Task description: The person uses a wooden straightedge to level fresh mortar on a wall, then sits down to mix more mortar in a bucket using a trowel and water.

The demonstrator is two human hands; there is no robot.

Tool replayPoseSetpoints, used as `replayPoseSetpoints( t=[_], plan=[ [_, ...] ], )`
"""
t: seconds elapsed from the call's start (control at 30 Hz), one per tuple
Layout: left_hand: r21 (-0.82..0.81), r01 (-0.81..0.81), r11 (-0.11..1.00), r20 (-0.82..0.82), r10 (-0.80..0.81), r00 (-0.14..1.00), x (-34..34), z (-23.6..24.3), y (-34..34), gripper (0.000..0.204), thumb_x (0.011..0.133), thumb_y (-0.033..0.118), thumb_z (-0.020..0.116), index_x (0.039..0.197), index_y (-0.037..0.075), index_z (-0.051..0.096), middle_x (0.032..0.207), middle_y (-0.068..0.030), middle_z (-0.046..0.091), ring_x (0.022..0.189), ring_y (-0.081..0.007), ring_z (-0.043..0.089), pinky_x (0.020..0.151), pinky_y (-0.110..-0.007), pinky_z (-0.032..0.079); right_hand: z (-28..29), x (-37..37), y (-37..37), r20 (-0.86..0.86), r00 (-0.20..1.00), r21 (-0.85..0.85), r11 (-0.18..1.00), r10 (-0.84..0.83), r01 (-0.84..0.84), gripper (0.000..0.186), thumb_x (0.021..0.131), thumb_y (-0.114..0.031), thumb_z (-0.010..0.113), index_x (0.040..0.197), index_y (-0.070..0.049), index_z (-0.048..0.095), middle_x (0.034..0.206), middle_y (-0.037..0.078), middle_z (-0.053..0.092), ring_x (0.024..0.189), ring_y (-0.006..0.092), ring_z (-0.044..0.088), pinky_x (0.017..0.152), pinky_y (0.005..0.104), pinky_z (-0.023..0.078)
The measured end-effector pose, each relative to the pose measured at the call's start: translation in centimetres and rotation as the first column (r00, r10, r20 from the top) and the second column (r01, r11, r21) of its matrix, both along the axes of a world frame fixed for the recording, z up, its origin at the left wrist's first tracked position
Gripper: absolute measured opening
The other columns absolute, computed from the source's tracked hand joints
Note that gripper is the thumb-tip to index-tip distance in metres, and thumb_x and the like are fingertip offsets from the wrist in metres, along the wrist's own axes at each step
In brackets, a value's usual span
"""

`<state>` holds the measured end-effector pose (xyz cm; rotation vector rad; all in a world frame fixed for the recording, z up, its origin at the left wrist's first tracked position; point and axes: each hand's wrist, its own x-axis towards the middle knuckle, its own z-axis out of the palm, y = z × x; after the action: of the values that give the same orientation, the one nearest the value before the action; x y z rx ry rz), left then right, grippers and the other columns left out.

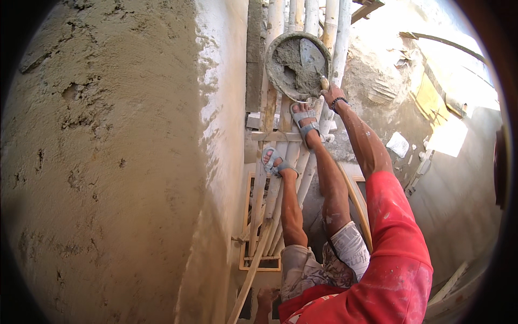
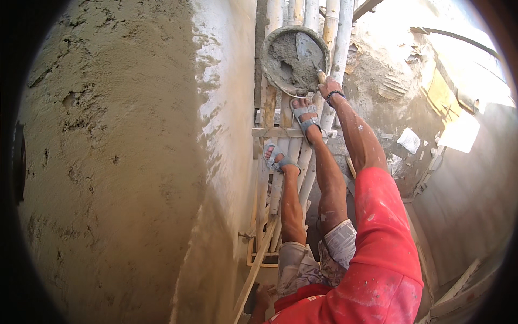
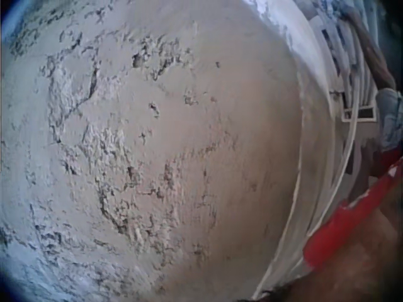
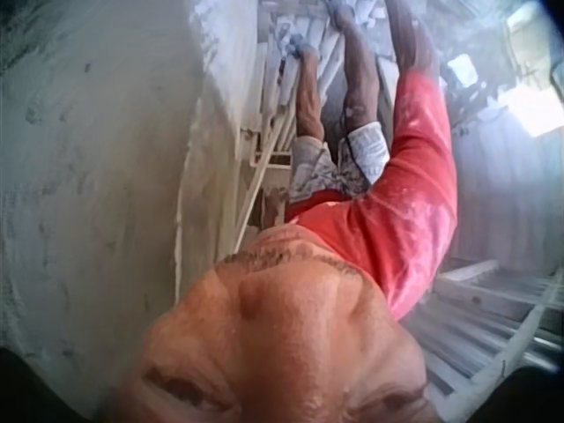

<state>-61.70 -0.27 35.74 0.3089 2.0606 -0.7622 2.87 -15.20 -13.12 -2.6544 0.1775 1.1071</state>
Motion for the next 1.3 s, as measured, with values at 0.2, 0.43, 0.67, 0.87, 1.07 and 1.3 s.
replayPoseSetpoints(
  t=[0.2, 0.43, 0.67, 0.87, 1.07, 1.3],
  plan=[
    [0.097, 0.062, 0.993, 0.103, -0.072, 0.992, 0.9, -1.2, 1.2, 0.04, 0.09, 0.025, 0.052, 0.121, 0.001, 0.043, 0.098, -0.0186, 0.061, 0.081, -0.031, 0.065, 0.071, -0.037, 0.051, 6.4, -0.7, -0.2, 0.094, 0.995, 0.032, 0.999, 0.04, -0.043, 0.048, 0.075, -0.033, 0.06, 0.106, 0.003, 0.053, 0.093, 0.03, 0.061, 0.09, 0.0442, 0.059, 0.08, 0.0473, 0.047],
    [0.075, 0.058, 0.995, 0.119, -0.066, 0.991, 2.7, -3.3, 2.6, 0.05, 0.091, 0.029, 0.051, 0.129, -0.001, 0.038, 0.106, -0.0203, 0.059, 0.083, -0.0317, 0.064, 0.074, -0.038, 0.051, 13.1, -3.5, -2.4, 0.054, 0.997, 0.259, 0.964, 0.055, -0.067, 0.045, 0.072, -0.029, 0.058, 0.103, 0.003, 0.052, 0.085, 0.029, 0.059, 0.082, 0.043, 0.059, 0.073, 0.0461, 0.046],
    [0.056, 0.049, 0.997, 0.09, -0.054, 0.994, 4.1, -4.2, 3.0, 0.054, 0.084, 0.023, 0.053, 0.13, 0.001, 0.036, 0.113, -0.0219, 0.055, 0.091, -0.0337, 0.062, 0.082, -0.045, 0.049, 16.5, -3.5, -3.7, 0.193, 0.955, 0.247, 0.953, -0.224, 0.173, 0.045, 0.074, -0.027, 0.059, 0.112, -0.004, 0.051, 0.091, 0.027, 0.061, 0.086, 0.0426, 0.059, 0.077, 0.0468, 0.046],
    [0.049, 0.065, 0.997, 0.084, -0.069, 0.994, 2.5, -4.8, 2.9, 0.051, 0.09, 0.027, 0.051, 0.132, 0.002, 0.037, 0.108, -0.0193, 0.058, 0.086, -0.0315, 0.063, 0.08, -0.042, 0.049, 16.4, -2.4, -10.4, -0.224, 0.945, -0.192, 0.939, 0.24, -0.284, 0.034, 0.08, -0.027, 0.058, 0.104, -0.002, 0.059, 0.093, 0.027, 0.062, 0.09, 0.0416, 0.06, 0.079, 0.0467, 0.046],
    [0.076, 0.035, 0.996, 0.153, -0.046, 0.987, 3.3, -6.8, 2.7, 0.053, 0.088, 0.034, 0.056, 0.128, 0.004, 0.039, 0.105, -0.0159, 0.057, 0.084, -0.0285, 0.062, 0.078, -0.041, 0.049, 11.6, 3.0, -5.3, -0.297, 0.813, -0.109, 0.828, 0.501, -0.55, 0.031, 0.084, -0.028, 0.055, 0.094, -0.001, 0.064, 0.093, 0.025, 0.063, 0.091, 0.0383, 0.061, 0.079, 0.0451, 0.049],
    [0.089, 0.04, 0.995, 0.141, -0.052, 0.989, 2.9, -5.9, 1.3, 0.053, 0.09, 0.035, 0.055, 0.129, 0.004, 0.037, 0.105, -0.0161, 0.057, 0.085, -0.0288, 0.062, 0.075, -0.04, 0.05, 15.8, 9.4, 1.8, -0.333, 0.575, -0.026, 0.603, 0.747, -0.798, 0.021, 0.076, -0.023, 0.063, 0.089, -0.007, 0.067, 0.079, 0.015, 0.066, 0.076, 0.0316, 0.063, 0.068, 0.0405, 0.049]
  ],
)
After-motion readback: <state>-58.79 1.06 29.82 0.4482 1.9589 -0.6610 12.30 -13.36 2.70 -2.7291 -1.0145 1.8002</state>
